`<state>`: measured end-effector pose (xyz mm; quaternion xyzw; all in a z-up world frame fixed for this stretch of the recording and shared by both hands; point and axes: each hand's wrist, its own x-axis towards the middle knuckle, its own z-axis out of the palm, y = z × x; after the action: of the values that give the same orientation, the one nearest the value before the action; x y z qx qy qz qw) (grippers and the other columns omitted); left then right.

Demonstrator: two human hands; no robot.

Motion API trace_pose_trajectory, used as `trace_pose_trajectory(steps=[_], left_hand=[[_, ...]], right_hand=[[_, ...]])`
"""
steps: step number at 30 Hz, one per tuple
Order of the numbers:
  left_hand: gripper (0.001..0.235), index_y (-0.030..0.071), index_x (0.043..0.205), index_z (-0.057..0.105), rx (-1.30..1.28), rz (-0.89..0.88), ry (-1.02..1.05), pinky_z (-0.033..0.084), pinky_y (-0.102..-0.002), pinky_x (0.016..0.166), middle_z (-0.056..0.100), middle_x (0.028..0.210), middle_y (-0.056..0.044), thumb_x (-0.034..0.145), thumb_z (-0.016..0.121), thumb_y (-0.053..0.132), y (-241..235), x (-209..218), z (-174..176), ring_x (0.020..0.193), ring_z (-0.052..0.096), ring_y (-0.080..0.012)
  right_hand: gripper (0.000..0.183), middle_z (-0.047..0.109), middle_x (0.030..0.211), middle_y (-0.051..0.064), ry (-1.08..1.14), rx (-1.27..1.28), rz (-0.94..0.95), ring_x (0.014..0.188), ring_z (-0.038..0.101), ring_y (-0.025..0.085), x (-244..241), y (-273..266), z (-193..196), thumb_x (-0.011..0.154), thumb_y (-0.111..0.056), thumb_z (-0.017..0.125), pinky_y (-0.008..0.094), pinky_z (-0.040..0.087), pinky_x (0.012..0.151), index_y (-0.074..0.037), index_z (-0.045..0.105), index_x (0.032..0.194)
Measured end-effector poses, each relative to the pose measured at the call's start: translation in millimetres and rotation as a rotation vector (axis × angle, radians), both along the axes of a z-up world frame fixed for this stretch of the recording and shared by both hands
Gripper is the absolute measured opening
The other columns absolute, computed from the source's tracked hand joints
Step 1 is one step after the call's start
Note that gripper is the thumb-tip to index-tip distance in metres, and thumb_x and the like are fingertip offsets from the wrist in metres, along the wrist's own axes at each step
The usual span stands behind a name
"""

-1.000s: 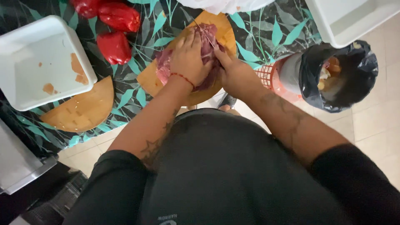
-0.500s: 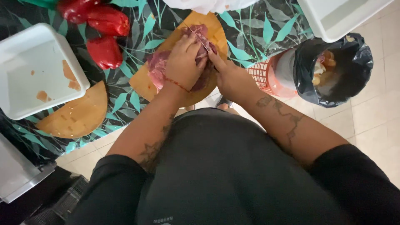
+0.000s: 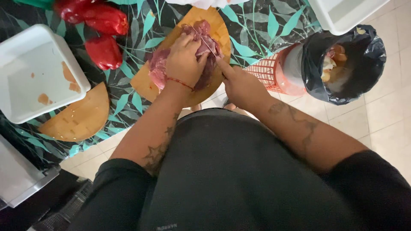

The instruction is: The person removes a large piece of raw red meat from a plastic bag and places it on a wooden cutting board. They then use a knife to slice the meat into smaller strips and cubes on the board.

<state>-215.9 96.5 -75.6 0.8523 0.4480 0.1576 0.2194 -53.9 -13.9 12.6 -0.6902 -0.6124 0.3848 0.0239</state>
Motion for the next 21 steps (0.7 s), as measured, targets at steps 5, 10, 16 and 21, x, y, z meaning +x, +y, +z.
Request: trace_pose_trajectory(steps=[5,10,16,21], left_hand=[[0.035,0.004,0.112,0.07,-0.053,-0.01,0.04,0.04,-0.048,0.103,0.06,0.13,-0.017,0.09,0.068,0.032,-1,-2,9,0.125,0.05,-0.0383],[0.042,-0.001,0.107,0.066,-0.112,-0.075,0.064,0.039,-0.051,0.102,0.057,0.13,-0.023,0.091,0.067,0.038,-1,0,24,0.123,0.048,-0.0409],[0.043,0.004,0.113,0.066,-0.09,0.003,0.111,0.037,-0.048,0.105,0.056,0.132,-0.018,0.085,0.068,0.036,-6,3,14,0.125,0.048,-0.0384],[0.049,0.001,0.121,0.063,-0.106,-0.005,0.133,0.036,-0.05,0.108,0.055,0.135,-0.021,0.09,0.067,0.039,-3,6,19,0.129,0.046,-0.0397]], right_hand=[[0.062,0.059,0.105,0.025,0.016,-0.11,-0.06,0.085,0.058,0.052,-6,3,16,0.092,-0.013,0.038,0.062,0.041,0.068,-0.02,0.029,0.152],[0.058,0.043,0.147,0.019,0.014,0.103,0.0,0.091,0.06,0.052,-4,2,-16,0.093,-0.011,0.034,0.062,0.047,0.059,-0.016,0.027,0.151],[0.064,0.056,0.098,0.026,-0.026,-0.063,-0.003,0.079,0.059,0.056,-3,-12,7,0.089,-0.011,0.034,0.067,0.041,0.062,-0.019,0.027,0.152],[0.062,0.056,0.097,0.02,0.021,-0.21,-0.067,0.077,0.056,0.044,-5,-5,28,0.097,-0.017,0.034,0.056,0.04,0.061,-0.026,0.019,0.157]])
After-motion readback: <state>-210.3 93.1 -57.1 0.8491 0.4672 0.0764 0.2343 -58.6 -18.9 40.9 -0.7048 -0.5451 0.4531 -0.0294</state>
